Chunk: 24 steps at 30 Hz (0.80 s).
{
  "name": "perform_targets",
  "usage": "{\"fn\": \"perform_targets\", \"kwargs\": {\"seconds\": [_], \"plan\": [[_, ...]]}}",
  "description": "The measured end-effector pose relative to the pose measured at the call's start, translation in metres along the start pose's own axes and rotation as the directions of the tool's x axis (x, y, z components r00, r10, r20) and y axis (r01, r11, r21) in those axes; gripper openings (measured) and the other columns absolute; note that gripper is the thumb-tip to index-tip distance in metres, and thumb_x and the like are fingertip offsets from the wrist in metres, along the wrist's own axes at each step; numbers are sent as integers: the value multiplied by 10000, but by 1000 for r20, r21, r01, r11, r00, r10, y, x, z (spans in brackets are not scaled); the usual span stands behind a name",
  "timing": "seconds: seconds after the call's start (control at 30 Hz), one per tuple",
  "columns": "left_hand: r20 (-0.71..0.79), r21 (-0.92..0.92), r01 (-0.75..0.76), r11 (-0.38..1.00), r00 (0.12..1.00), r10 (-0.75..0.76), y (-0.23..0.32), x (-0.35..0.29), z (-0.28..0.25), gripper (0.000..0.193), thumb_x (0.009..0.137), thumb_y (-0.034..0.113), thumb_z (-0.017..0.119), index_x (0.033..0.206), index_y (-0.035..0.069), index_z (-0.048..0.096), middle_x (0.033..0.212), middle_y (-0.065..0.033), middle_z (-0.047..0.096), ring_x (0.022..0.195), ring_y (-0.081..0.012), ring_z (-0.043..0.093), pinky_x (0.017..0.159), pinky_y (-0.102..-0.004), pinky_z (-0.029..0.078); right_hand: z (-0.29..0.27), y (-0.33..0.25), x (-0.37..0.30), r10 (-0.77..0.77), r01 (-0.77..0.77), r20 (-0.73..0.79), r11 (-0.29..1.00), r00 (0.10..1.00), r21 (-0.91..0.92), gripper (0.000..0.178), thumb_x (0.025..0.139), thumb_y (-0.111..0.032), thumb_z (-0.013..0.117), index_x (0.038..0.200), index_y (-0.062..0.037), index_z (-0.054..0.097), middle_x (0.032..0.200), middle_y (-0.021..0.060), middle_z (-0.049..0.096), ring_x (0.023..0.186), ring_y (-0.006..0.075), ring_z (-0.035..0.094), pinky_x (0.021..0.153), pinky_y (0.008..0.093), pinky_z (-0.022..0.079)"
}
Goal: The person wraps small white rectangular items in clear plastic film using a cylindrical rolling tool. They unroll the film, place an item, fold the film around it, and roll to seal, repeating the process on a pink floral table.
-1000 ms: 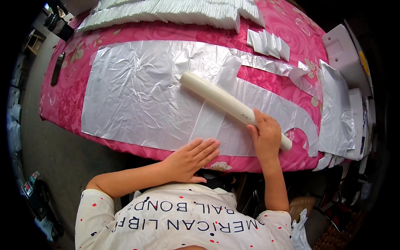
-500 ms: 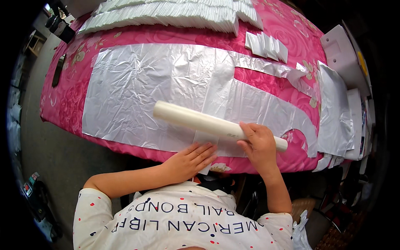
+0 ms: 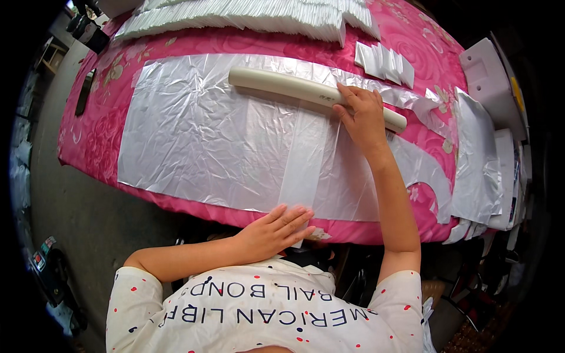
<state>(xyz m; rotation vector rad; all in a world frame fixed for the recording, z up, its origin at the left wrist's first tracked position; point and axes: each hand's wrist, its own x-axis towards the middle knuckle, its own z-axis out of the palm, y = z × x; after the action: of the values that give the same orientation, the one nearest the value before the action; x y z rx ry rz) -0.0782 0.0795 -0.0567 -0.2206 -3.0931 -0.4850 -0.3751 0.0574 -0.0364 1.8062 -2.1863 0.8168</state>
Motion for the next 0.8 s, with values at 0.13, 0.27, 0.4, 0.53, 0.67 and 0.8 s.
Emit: {"fn": "perform_targets", "kwargs": {"seconds": [0.13, 0.27, 0.4, 0.53, 0.67, 0.8], "plan": [[-114, -132, -41, 990, 993, 25, -10, -10, -5, 555, 834, 229, 494, 1346, 54, 372, 1445, -154, 299, 1350, -277, 269, 1091, -426, 223, -10, -16, -10, -100, 101, -16, 988, 995, 118, 451, 706, -64, 674, 1147, -60, 580, 1131, 143, 561, 1041, 322, 522, 982, 423, 354], [-164, -87, -65, 994, 985, 50, -22, -19, -5, 443, 823, 202, 512, 1233, 35, 496, 1375, -148, 408, 1282, -261, 387, 1069, -413, 291, -29, -54, -58, -268, 166, 268, 922, 925, 349, 492, 652, 25, 601, 1141, 8, 550, 1193, 147, 525, 1123, 329, 484, 960, 397, 400], [-274, -185, -181, 966, 953, 126, -32, -18, -16, 368, 804, 146, 539, 1156, 36, 555, 1280, -130, 503, 1179, -245, 493, 1018, -399, 372, -40, -86, -92, -370, 156, 428, 876, 825, 456, 511, 634, 24, 584, 1144, -2, 548, 1208, 143, 524, 1144, 313, 491, 957, 386, 415], [-409, -231, -273, 934, 898, 161, -40, -10, -22, 358, 785, 106, 580, 1137, 42, 573, 1208, -116, 560, 1101, -241, 555, 962, -384, 439, -39, -93, -101, -334, 148, 381, 885, 862, 442, 494, 647, -10, 616, 1137, -7, 553, 1207, 139, 528, 1137, 305, 501, 949, 376, 423], [-328, -131, -84, 988, 944, 37, -48, 1, -31, 469, 743, 177, 614, 1180, 23, 542, 1220, -127, 545, 1121, -250, 536, 983, -399, 407, -23, -87, -113, -234, 131, 250, 920, 940, 370, 417, 659, -23, 631, 1075, -22, 595, 1143, 121, 562, 1065, 288, 536, 904, 374, 445], [-311, -85, 40, 996, 948, -65, -57, 5, -25, 548, 707, 212, 623, 1204, 6, 519, 1234, -137, 531, 1135, -267, 519, 989, -397, 388, -25, -83, -108, -219, 150, 198, 937, 955, 315, 337, 664, -15, 632, 1000, -44, 636, 1039, 84, 599, 961, 261, 572, 829, 365, 469]]}}
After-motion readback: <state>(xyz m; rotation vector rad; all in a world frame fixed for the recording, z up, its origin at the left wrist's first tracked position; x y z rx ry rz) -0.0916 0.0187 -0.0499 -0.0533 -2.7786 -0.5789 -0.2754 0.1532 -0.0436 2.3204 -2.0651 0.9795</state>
